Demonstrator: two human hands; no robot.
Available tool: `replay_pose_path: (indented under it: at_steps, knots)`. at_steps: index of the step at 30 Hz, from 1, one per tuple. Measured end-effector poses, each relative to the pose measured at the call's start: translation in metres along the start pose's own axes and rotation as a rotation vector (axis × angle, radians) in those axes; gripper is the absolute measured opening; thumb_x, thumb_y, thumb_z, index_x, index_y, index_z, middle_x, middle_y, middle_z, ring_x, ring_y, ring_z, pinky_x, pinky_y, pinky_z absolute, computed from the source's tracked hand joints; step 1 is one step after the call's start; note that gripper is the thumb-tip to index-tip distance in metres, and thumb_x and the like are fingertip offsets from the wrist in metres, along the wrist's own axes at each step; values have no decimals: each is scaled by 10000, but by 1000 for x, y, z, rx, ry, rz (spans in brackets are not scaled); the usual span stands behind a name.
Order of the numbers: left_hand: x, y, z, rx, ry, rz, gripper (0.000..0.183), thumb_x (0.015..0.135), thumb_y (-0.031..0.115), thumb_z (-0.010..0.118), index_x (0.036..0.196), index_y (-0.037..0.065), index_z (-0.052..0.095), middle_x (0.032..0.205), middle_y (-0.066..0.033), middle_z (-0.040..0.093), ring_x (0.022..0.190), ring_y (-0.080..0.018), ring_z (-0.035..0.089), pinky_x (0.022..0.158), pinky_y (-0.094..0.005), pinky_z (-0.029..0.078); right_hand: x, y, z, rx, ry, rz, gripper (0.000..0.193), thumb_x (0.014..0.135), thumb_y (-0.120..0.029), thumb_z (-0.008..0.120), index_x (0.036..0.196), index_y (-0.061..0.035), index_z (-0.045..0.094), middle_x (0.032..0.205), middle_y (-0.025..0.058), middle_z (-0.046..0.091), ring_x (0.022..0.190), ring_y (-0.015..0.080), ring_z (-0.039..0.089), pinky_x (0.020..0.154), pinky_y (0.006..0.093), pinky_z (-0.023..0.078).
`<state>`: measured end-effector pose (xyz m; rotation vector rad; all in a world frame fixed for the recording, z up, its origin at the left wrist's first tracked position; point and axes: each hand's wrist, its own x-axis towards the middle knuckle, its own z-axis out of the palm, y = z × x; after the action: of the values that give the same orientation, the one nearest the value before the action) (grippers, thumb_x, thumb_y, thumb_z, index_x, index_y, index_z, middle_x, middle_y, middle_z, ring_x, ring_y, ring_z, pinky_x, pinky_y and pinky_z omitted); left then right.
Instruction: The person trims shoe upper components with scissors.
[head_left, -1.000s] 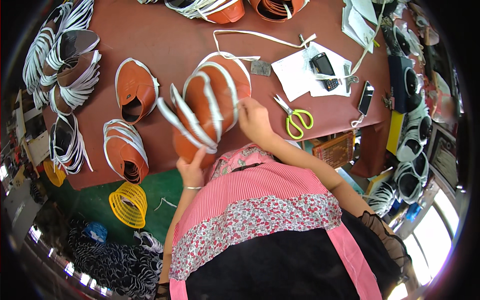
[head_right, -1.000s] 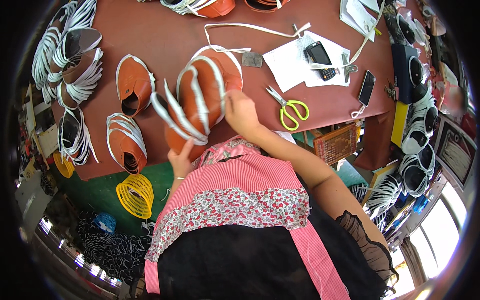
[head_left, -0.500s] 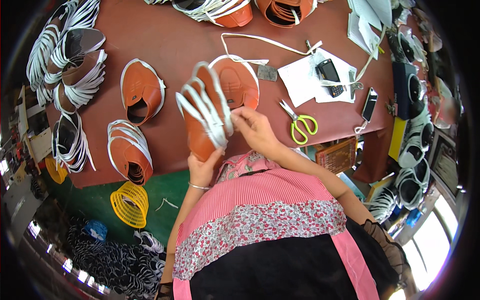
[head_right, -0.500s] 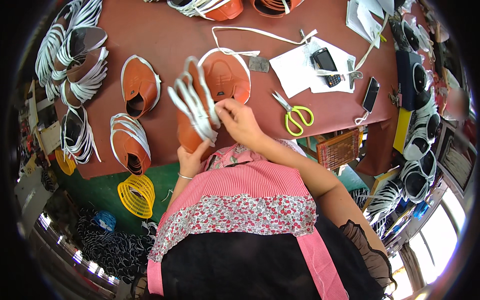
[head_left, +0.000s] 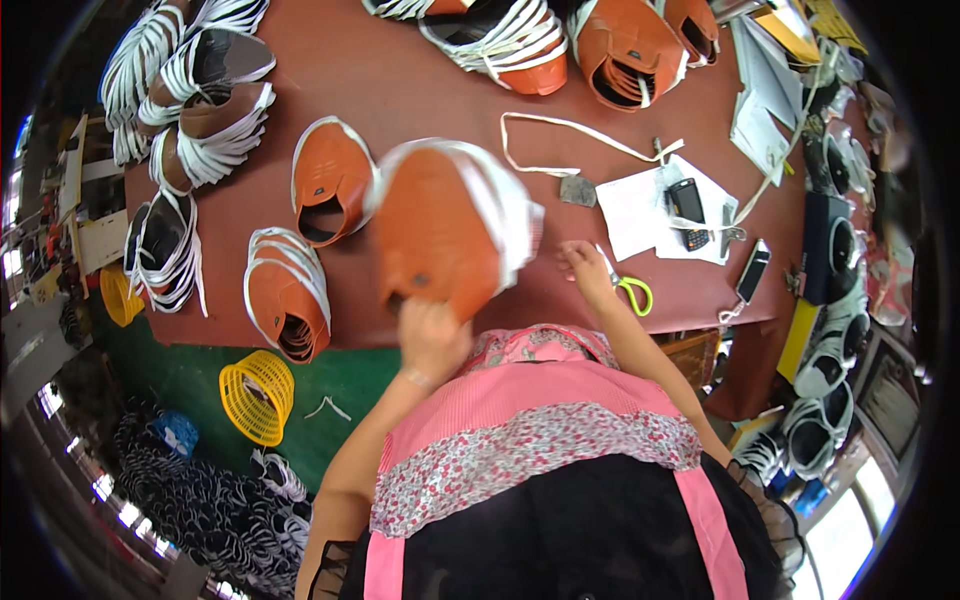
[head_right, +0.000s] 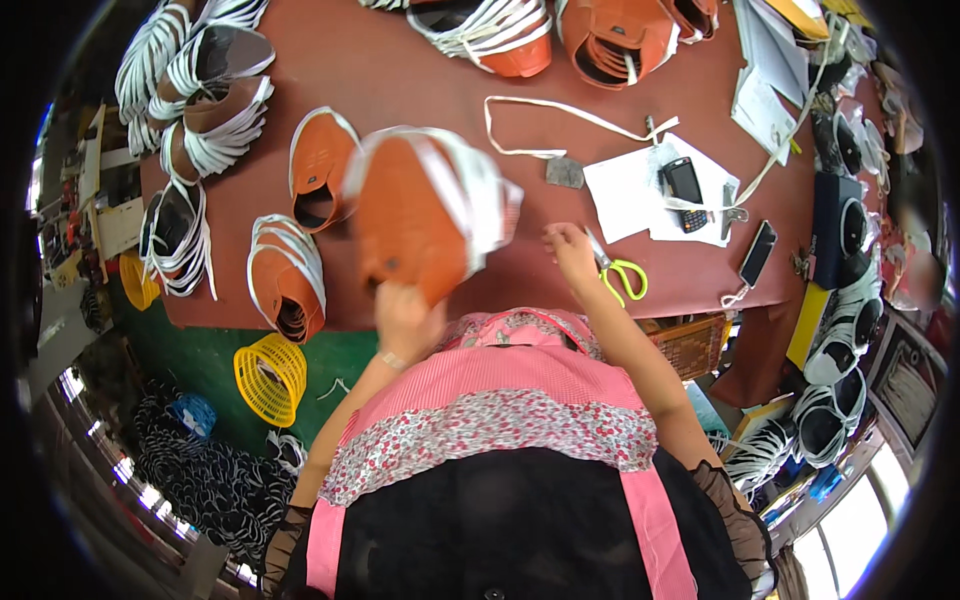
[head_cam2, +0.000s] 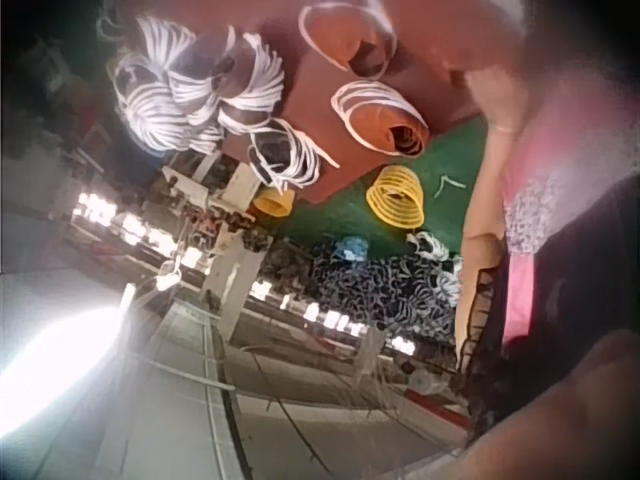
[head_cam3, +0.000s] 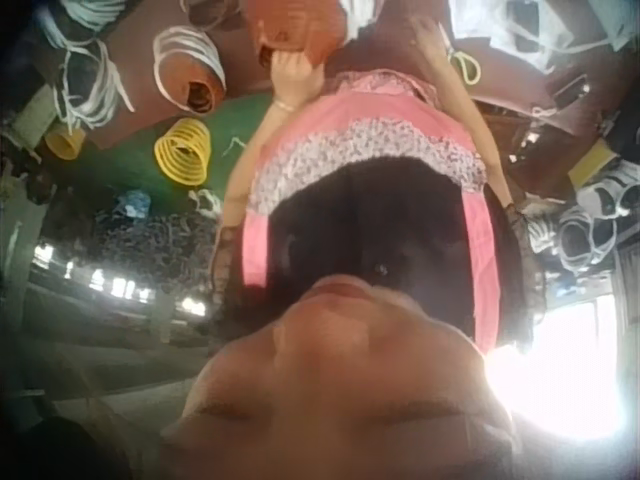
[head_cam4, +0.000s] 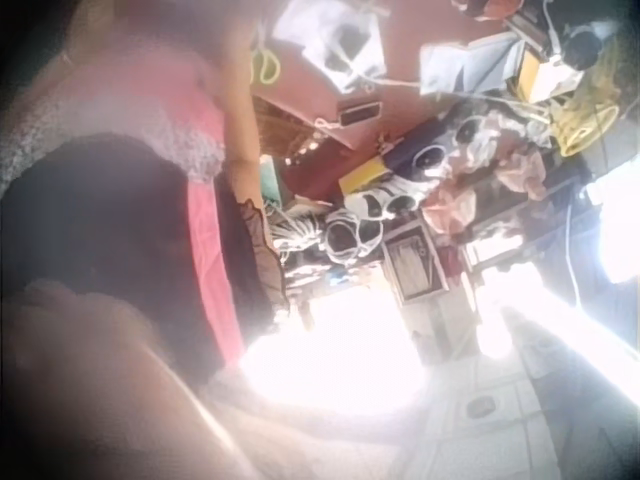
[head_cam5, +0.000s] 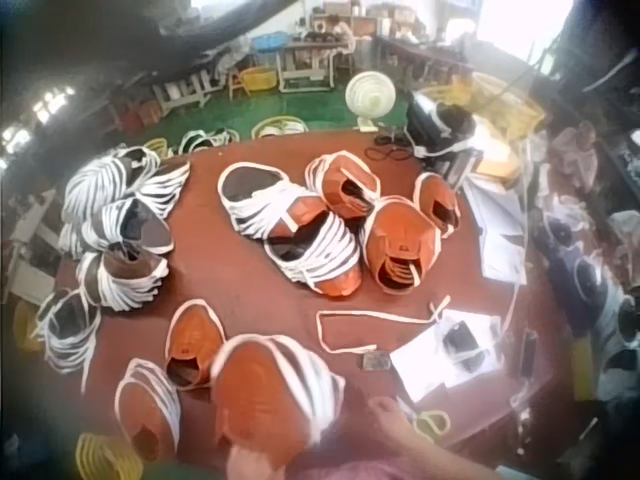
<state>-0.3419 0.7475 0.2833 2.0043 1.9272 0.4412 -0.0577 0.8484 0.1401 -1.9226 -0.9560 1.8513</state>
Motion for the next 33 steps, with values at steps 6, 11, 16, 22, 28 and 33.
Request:
replay_pose_path:
  at_steps: [6, 11, 16, 22, 28, 33]
  knots:
    - [-2, -156, -25, 465, -98, -257, 310, 897, 189, 739, 1086, -45, 662, 1160, -246, 686, 1080, -470, 631, 945, -579, 482, 48, -64, 33, -586, 280, -766, 179, 952, -159, 696, 1083, -39, 673, 1067, 163, 685, 1004, 375, 680, 861, 480, 569]
    - [70, -189, -17, 124, -94, -365, 368, 918, 192, 759, 1161, -45, 617, 1087, -299, 697, 960, -479, 688, 826, -507, 559, 100, -121, 73, -840, 332, -1003, 193, 909, -135, 725, 1085, -69, 680, 1073, 169, 625, 982, 402, 658, 809, 512, 536]
    - [117, -127, -35, -1138, 108, -315, 614, 1023, 414, 677, 1414, -42, 547, 1301, -150, 691, 1188, -266, 676, 1018, -405, 529, 137, -101, 50, -1149, 59, -717, 248, 928, -140, 684, 1157, -56, 640, 1055, 181, 692, 961, 432, 699, 846, 506, 581]
    - [69, -211, 73, -1268, 13, -1070, 613, 1072, 513, 568, 1345, -36, 592, 1225, -134, 712, 1122, -209, 669, 971, -348, 530, 52, -118, 40, 60, 20, -277, 152, 969, -78, 598, 1076, 8, 662, 1050, 137, 722, 873, 286, 726, 789, 397, 592]
    - [-8, -138, -6, -217, 612, -701, 484, 961, 302, 767, 1248, -35, 572, 1205, -184, 640, 1114, -319, 610, 1002, -476, 473, -9, -103, -13, 487, -69, -104, 237, 1005, -91, 611, 1187, 54, 651, 1116, 161, 707, 1000, 251, 717, 922, 354, 559]
    - [-127, -149, -12, 268, 448, -717, 561, 879, 278, 817, 1295, -15, 580, 1272, -199, 615, 1175, -433, 554, 1051, -538, 426, -36, -106, 4, 400, -131, -166, 264, 1031, -110, 598, 1212, 75, 651, 1191, 170, 697, 1134, 282, 705, 987, 364, 541]
